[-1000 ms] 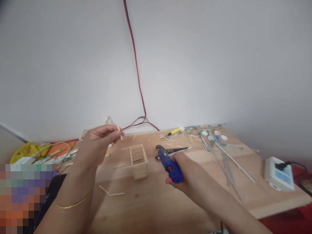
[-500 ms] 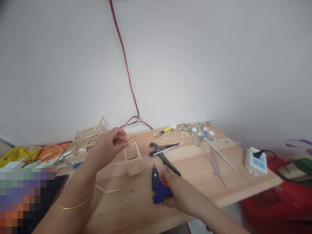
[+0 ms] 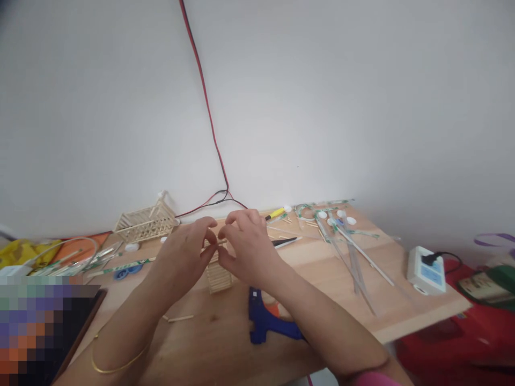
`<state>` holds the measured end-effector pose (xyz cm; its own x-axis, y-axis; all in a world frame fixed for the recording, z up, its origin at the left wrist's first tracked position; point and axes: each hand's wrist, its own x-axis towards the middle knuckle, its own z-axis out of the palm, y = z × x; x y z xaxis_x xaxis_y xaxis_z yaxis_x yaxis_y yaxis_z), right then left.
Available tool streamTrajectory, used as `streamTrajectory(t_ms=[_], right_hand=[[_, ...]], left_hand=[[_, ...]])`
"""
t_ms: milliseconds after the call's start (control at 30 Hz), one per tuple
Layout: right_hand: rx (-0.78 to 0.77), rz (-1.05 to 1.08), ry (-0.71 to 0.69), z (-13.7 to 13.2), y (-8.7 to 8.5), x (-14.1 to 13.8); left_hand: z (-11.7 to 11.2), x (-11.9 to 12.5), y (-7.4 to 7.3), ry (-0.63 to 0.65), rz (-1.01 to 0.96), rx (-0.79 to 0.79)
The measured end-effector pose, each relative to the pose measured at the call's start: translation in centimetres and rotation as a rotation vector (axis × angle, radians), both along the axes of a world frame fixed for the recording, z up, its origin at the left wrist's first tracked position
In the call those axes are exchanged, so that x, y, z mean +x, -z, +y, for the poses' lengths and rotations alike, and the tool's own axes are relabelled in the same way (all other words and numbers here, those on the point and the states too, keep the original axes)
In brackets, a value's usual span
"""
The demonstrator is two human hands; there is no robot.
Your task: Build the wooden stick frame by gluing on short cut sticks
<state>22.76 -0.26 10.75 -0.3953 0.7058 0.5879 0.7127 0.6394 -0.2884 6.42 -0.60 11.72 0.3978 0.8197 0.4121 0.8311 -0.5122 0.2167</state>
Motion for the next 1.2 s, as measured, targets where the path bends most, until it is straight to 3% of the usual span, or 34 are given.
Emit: streamTrajectory(t_ms=[200, 900, 1200], right_hand=[[-0.032, -0.001, -0.020, 0.9, 0.6, 0.1], [-0.066, -0.050, 0.013, 0.6, -0.3, 0.0], [-0.096, -0.086, -0.063, 1.0, -0.3, -0.1]], left_hand=[[0.3, -0.1, 0.3, 0.081, -0.038, -0.007], [0.3, 0.2, 0.3, 0.106, -0.032, 0.082], [0.3, 0.2, 0.4, 0.102, 0.001, 0.041]])
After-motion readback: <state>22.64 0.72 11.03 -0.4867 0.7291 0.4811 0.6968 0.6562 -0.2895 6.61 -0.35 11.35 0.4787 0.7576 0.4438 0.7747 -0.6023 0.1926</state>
